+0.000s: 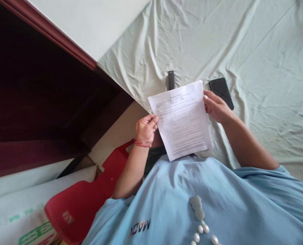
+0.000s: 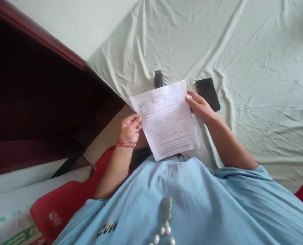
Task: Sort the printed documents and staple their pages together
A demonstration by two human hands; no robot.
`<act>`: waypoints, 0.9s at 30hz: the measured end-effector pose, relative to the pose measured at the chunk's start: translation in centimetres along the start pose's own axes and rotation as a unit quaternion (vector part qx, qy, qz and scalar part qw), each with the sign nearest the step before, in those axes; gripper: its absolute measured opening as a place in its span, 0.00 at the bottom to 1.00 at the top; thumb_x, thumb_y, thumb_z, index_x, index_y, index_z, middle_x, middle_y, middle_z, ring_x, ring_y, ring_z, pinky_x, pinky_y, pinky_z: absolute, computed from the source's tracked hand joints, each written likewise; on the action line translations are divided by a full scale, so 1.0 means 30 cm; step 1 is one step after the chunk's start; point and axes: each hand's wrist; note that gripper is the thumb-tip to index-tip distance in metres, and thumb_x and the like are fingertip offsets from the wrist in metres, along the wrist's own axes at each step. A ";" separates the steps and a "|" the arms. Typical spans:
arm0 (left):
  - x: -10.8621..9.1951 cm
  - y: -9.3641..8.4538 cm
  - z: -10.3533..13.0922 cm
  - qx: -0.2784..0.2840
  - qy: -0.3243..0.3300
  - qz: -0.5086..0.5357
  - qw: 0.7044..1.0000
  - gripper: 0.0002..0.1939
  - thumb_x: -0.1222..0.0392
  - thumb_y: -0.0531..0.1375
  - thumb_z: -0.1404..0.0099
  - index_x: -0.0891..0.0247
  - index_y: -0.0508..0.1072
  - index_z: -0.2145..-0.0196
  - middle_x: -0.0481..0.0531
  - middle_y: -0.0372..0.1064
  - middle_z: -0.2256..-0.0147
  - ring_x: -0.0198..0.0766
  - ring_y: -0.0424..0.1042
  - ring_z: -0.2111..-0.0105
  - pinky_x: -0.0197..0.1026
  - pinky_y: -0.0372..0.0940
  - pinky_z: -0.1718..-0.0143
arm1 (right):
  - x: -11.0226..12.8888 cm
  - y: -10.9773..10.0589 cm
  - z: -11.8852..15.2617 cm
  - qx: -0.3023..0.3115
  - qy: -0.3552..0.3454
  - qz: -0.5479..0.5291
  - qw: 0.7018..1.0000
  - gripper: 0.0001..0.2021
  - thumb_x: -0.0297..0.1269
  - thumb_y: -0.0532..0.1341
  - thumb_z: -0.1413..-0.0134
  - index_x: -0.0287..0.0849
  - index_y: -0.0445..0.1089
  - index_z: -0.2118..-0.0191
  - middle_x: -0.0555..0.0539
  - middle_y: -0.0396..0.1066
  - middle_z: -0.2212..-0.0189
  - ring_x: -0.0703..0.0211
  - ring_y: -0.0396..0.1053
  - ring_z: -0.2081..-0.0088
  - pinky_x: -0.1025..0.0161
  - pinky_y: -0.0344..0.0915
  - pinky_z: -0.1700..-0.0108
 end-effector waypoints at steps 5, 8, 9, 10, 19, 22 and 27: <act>0.006 -0.018 -0.054 -0.065 -0.022 0.029 0.997 0.08 0.70 0.72 0.50 0.65 0.76 0.76 0.42 0.64 0.80 0.22 0.52 0.84 0.30 0.42 0.84 | -0.065 0.035 0.065 0.049 0.072 -0.046 0.995 0.22 0.61 0.78 0.55 0.48 0.79 0.65 0.49 0.78 0.72 0.55 0.75 0.72 0.58 0.74 0.68; 0.038 -0.038 -0.076 -0.067 -0.008 0.023 0.997 0.08 0.68 0.72 0.47 0.64 0.77 0.74 0.42 0.65 0.78 0.22 0.53 0.83 0.30 0.43 0.83 | -0.091 0.052 0.082 0.024 0.084 -0.054 0.995 0.22 0.63 0.78 0.56 0.50 0.77 0.70 0.50 0.78 0.73 0.55 0.74 0.74 0.58 0.74 0.71; 0.052 -0.043 -0.077 -0.060 0.004 0.017 0.998 0.08 0.67 0.73 0.46 0.64 0.77 0.74 0.42 0.65 0.78 0.23 0.53 0.82 0.31 0.44 0.83 | -0.093 0.058 0.083 0.007 0.080 -0.058 0.995 0.22 0.62 0.78 0.57 0.50 0.77 0.71 0.50 0.78 0.74 0.56 0.74 0.75 0.59 0.73 0.72; 0.068 -0.046 -0.073 -0.050 0.016 0.008 0.999 0.08 0.64 0.74 0.45 0.63 0.78 0.73 0.42 0.65 0.78 0.23 0.55 0.82 0.31 0.46 0.82 | -0.093 0.064 0.081 -0.009 0.074 -0.064 0.995 0.22 0.62 0.79 0.58 0.50 0.77 0.71 0.51 0.78 0.74 0.57 0.73 0.76 0.59 0.73 0.73; 0.176 0.005 0.063 0.083 -0.009 -0.017 0.996 0.31 0.40 0.77 0.44 0.63 0.81 0.51 0.61 0.81 0.50 0.56 0.72 0.35 0.53 0.66 0.33 | -0.100 0.081 0.071 -0.044 0.070 -0.102 0.991 0.22 0.61 0.79 0.63 0.52 0.75 0.73 0.52 0.75 0.76 0.56 0.71 0.77 0.57 0.72 0.72; 0.180 0.004 0.084 0.102 -0.045 0.040 0.993 0.36 0.41 0.77 0.43 0.62 0.79 0.43 0.62 0.81 0.48 0.59 0.71 0.34 0.58 0.67 0.32 | -0.105 0.067 0.074 -0.040 0.090 -0.120 0.988 0.21 0.59 0.80 0.62 0.51 0.77 0.73 0.52 0.74 0.77 0.58 0.70 0.76 0.59 0.70 0.72; 0.178 -0.026 0.074 0.143 -0.054 0.067 0.986 0.40 0.44 0.75 0.41 0.56 0.73 0.34 0.61 0.78 0.42 0.60 0.68 0.32 0.59 0.66 0.30 | -0.102 0.058 0.077 -0.014 0.112 -0.094 0.989 0.23 0.64 0.77 0.58 0.50 0.76 0.70 0.51 0.75 0.75 0.57 0.70 0.76 0.59 0.68 0.74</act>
Point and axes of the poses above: each hand's wrist, its own z-axis away from the middle knuckle, its own y-axis out of the palm, x = y × z
